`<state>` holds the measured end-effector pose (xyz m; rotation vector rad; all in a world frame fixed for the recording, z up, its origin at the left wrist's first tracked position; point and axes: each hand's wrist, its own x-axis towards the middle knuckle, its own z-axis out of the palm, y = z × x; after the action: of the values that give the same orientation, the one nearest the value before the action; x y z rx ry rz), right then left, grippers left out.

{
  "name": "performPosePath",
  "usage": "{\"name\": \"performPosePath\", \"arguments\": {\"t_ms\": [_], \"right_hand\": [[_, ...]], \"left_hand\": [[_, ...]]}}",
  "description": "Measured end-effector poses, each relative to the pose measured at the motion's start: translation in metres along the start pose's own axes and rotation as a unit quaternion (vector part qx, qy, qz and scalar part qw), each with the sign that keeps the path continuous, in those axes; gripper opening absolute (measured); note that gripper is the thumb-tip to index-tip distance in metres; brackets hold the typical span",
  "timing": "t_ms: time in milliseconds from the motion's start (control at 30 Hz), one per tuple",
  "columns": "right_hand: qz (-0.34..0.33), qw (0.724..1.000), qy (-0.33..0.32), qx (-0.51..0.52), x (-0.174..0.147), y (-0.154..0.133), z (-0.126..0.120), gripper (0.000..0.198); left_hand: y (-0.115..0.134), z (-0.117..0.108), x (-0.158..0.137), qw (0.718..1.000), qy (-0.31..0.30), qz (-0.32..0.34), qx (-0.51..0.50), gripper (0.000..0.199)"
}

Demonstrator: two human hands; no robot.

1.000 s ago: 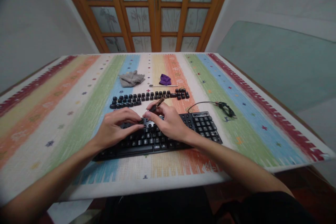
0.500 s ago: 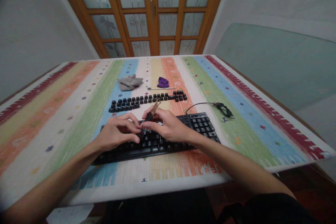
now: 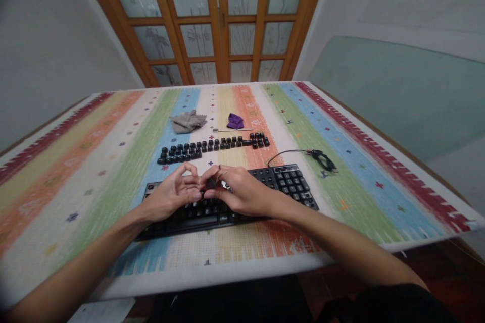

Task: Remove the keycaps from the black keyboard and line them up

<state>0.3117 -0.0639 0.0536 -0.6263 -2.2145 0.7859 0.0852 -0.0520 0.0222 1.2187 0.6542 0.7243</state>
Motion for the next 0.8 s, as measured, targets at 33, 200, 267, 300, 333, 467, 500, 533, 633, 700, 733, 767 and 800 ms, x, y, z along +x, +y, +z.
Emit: {"name": "performPosePath", "arguments": {"t_ms": [33, 200, 267, 300, 333, 467, 500, 533, 633, 700, 733, 767, 800], "right_hand": [[0.0, 1.0, -0.001, -0.004, 0.0, -0.001, 0.0, 0.009], [0.004, 1.0, 0.002, 0.01, 0.0, -0.004, -0.002, 0.009], [0.008, 1.0, 0.001, 0.016, 0.0, -0.003, -0.002, 0.009], [0.012, 1.0, 0.001, 0.015, -0.001, -0.003, -0.002, 0.009], [0.015, 1.0, 0.003, 0.014, -0.002, -0.002, -0.002, 0.01], [0.02, 1.0, 0.009, 0.002, -0.006, 0.0, 0.0, 0.012], [0.017, 1.0, 0.01, -0.001, -0.007, 0.001, 0.001, 0.012], [0.012, 1.0, 0.011, -0.003, -0.007, 0.001, 0.001, 0.013], [-0.002, 1.0, 0.014, -0.002, -0.007, 0.002, 0.002, 0.014], [0.005, 1.0, 0.012, 0.003, -0.007, 0.001, 0.002, 0.015], [0.011, 1.0, 0.009, 0.006, -0.007, 0.001, 0.002, 0.016], [0.017, 1.0, 0.006, 0.008, -0.007, 0.001, 0.001, 0.016], [0.02, 1.0, 0.003, 0.01, -0.006, 0.002, 0.001, 0.016]], "left_hand": [[-0.001, 0.001, 0.0, 1.0, -0.006, 0.005, -0.008, 0.045], [-0.005, 0.003, 0.0, 0.999, -0.036, 0.016, -0.029, 0.042], [-0.005, 0.005, -0.001, 0.999, -0.034, 0.018, -0.026, 0.042], [-0.005, 0.006, -0.002, 0.999, -0.027, 0.019, -0.024, 0.042], [-0.005, 0.007, -0.002, 0.999, -0.019, 0.02, -0.022, 0.043], [-0.005, 0.013, -0.005, 0.999, 0.028, 0.019, -0.019, 0.049], [-0.006, 0.015, -0.006, 0.999, 0.038, 0.022, -0.015, 0.05], [-0.006, 0.016, -0.006, 0.998, 0.048, 0.03, -0.006, 0.049], [-0.006, 0.021, -0.007, 0.995, 0.075, 0.063, 0.028, 0.045], [-0.005, 0.022, -0.008, 0.994, 0.075, 0.067, 0.039, 0.043], [-0.004, 0.023, -0.008, 0.995, 0.069, 0.061, 0.04, 0.043], [-0.004, 0.022, -0.008, 0.996, 0.061, 0.055, 0.04, 0.044], [-0.004, 0.022, -0.008, 0.996, 0.056, 0.051, 0.041, 0.045]]}}
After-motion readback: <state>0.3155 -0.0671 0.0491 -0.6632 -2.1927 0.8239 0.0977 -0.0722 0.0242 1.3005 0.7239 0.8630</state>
